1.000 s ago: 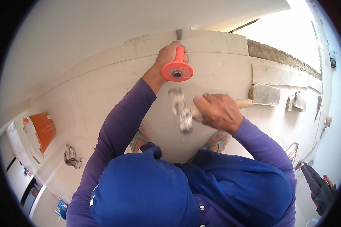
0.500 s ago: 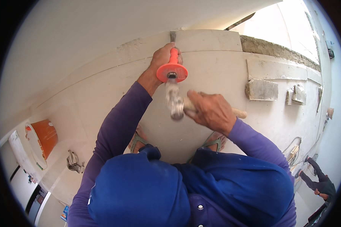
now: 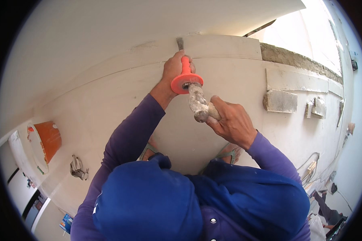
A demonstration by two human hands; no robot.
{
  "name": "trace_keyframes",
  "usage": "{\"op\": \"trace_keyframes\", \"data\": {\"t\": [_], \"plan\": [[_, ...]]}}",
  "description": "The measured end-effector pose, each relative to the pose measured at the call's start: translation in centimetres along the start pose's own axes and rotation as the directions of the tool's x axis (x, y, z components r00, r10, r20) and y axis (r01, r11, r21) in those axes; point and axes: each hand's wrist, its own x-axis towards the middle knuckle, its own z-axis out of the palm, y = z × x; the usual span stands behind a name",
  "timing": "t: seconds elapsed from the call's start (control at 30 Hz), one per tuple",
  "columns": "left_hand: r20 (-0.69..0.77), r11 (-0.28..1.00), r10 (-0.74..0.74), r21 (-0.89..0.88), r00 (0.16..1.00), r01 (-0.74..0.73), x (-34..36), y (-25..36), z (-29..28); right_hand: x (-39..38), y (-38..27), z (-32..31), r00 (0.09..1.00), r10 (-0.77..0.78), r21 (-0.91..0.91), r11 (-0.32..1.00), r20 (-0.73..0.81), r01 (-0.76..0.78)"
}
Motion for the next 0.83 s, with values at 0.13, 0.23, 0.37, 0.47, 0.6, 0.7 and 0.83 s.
{"op": "trace_keyframes", "data": {"t": [0.13, 0.23, 0.37, 0.47, 0.6, 0.7, 0.83], "plan": [[-0.047, 0.996, 0.067, -0.056, 0.997, -0.07, -0.4, 0.2, -2.2, -1.1, -0.3, 1.1, 0.997, 0.06, 0.078, 0.995, 0.045, -0.064], [-0.072, 0.988, 0.095, -0.114, 0.993, -0.102, -0.8, 0.7, -3.9, -1.4, -0.6, 1.9, 0.994, 0.054, 0.107, 0.992, 0.091, -0.063], [-0.125, 0.98, 0.136, -0.127, 0.983, -0.152, -1.7, 1.5, -5.9, -1.5, -1.1, 2.3, 0.991, 0.05, 0.129, 0.989, 0.123, -0.066], [-0.156, 0.971, 0.158, -0.156, 0.975, -0.182, -2.5, 2.6, -7.5, -1.6, -1.3, 2.4, 0.992, 0.047, 0.158, 0.985, 0.114, -0.065], [-0.163, 0.944, 0.143, -0.273, 0.976, -0.184, -3.4, 3.9, -10.4, -1.6, -1.4, 2.4, 0.988, 0.089, 0.183, 0.977, 0.124, -0.111], [-0.263, 0.923, 0.246, -0.229, 0.933, -0.308, -4.6, 4.8, -12.9, -1.6, -1.4, 2.7, 0.987, 0.109, 0.208, 0.969, 0.12, -0.132], [-0.305, 0.91, 0.33, -0.151, 0.893, -0.387, -6.4, 6.8, -16.2, -1.6, -1.3, 3.6, 0.983, 0.109, 0.24, 0.96, 0.148, -0.143]]}}
